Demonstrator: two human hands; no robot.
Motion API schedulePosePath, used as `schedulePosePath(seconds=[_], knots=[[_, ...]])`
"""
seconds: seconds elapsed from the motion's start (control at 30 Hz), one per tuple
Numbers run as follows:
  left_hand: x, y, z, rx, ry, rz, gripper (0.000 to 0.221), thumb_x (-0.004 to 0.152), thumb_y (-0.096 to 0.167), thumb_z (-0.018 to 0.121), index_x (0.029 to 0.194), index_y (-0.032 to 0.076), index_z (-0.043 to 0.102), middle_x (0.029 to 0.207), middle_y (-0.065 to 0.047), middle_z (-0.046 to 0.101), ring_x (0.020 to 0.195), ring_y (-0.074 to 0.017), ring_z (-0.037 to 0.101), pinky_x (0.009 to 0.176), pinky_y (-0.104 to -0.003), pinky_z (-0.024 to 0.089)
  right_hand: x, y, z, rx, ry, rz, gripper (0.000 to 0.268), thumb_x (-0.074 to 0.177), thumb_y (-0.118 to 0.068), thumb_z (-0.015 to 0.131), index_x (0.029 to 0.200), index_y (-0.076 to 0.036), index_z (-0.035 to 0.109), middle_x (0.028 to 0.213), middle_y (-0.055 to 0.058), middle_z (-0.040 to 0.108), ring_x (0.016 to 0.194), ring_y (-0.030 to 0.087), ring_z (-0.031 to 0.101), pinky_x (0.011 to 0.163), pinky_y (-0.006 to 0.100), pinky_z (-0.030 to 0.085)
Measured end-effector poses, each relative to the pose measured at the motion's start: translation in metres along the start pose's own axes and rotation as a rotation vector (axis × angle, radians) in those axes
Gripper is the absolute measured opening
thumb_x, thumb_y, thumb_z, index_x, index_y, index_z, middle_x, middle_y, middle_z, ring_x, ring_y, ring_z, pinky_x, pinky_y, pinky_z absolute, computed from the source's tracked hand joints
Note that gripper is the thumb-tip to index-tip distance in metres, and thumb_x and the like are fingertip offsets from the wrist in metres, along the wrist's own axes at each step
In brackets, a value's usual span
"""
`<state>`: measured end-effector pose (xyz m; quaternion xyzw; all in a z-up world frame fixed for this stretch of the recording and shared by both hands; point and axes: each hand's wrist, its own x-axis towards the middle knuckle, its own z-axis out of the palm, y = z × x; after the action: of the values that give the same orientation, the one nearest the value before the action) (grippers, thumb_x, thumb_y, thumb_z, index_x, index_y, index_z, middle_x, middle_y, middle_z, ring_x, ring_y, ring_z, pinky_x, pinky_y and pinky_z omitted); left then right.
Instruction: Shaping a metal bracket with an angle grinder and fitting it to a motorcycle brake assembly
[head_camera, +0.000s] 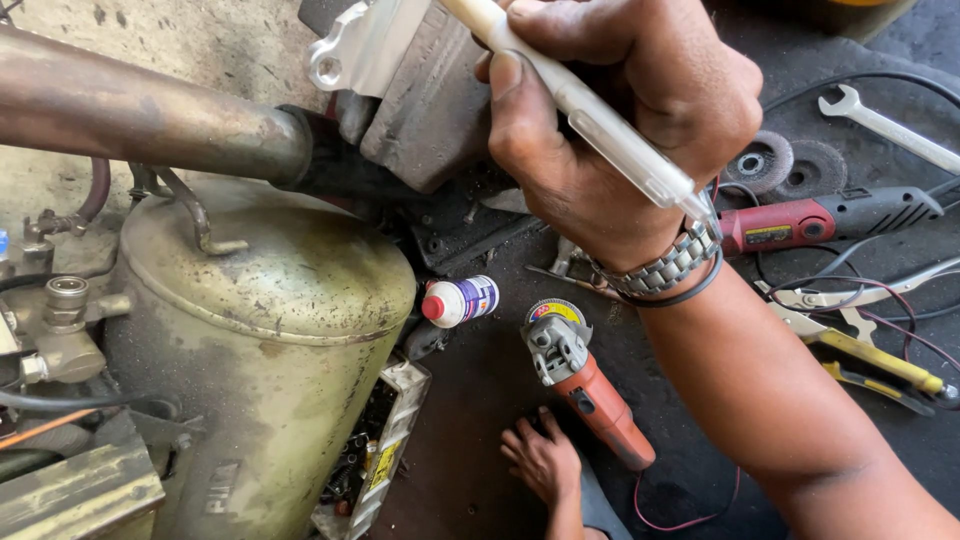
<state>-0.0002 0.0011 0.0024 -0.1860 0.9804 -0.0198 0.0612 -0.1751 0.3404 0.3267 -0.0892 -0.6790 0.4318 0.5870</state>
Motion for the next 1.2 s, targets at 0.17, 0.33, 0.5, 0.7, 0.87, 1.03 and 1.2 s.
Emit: schedulePosePath(seconds=[0.17,0.33,0.5,0.7,0.87,1.03,1.2], knots=[[0.001,-0.001,0.001,0.012,-0.011,0.001,0.052,0.093,0.061,0.051,0.104,0.013,0.068,0.108,-0.014,0.056,0.111,-0.0377,0.054,0.082,-0.061,0.046,-0.001,0.001,0.000,-0.011,0.007,0.008,0.013,0.096,-0.005,0.077,0.100,0.004,0.069,0.098,0.017,0.075,0.079,0.026,0.073,0.072,0.037,0.054],[0.000,0.000,0.002,0.012,-0.005,0.002,0.052,0.093,0.060,0.050,0.105,0.013,0.069,0.107,-0.015,0.056,0.110,-0.0377,0.054,0.082,-0.060,0.046,-0.002,0.002,0.000,-0.047,0.008,0.008,0.012,0.094,-0.004,0.078,0.100,0.003,0.071,0.096,0.014,0.074,0.074,0.024,0.067,0.069,0.038,0.050],[0.000,0.001,-0.001,0.008,-0.016,0.002,0.053,0.094,0.061,0.050,0.105,0.012,0.068,0.108,-0.015,0.055,0.111,-0.0384,0.053,0.083,-0.061,0.047,0.000,0.001,-0.001,-0.026,0.005,0.000,0.012,0.095,-0.003,0.077,0.101,0.003,0.069,0.098,0.016,0.075,0.079,0.026,0.072,0.072,0.038,0.053],[-0.001,-0.001,0.002,0.000,0.013,0.001,0.052,0.093,0.061,0.051,0.103,0.012,0.068,0.106,-0.015,0.056,0.111,-0.0385,0.054,0.080,-0.062,0.047,0.001,0.000,0.002,0.091,0.020,0.016,0.013,0.091,0.004,0.075,0.098,0.004,0.063,0.098,0.019,0.075,0.089,0.032,0.081,0.078,0.038,0.061],[0.001,-0.001,0.002,0.005,0.018,0.023,0.052,0.093,0.061,0.051,0.103,0.012,0.069,0.107,-0.015,0.058,0.109,-0.0387,0.054,0.082,-0.061,0.046,0.000,0.001,0.002,0.131,0.017,0.000,0.015,0.091,0.006,0.074,0.097,0.005,0.061,0.096,0.019,0.073,0.088,0.033,0.081,0.076,0.039,0.061],[0.001,0.001,0.004,0.007,-0.005,-0.003,0.055,0.093,0.062,0.050,0.109,0.013,0.068,0.110,-0.015,0.055,0.113,-0.0374,0.053,0.083,-0.060,0.046,0.003,-0.004,0.001,0.149,0.005,0.000,0.016,0.091,0.009,0.073,0.097,0.006,0.059,0.096,0.023,0.073,0.086,0.034,0.079,0.077,0.038,0.060],[0.001,-0.001,0.003,0.003,0.028,0.009,0.053,0.093,0.062,0.051,0.105,0.013,0.068,0.108,-0.016,0.058,0.110,-0.0385,0.054,0.082,-0.061,0.046,0.005,-0.012,0.000,0.136,-0.014,-0.003,0.015,0.091,0.012,0.072,0.096,0.006,0.059,0.098,0.025,0.073,0.085,0.032,0.076,0.079,0.038,0.057]])
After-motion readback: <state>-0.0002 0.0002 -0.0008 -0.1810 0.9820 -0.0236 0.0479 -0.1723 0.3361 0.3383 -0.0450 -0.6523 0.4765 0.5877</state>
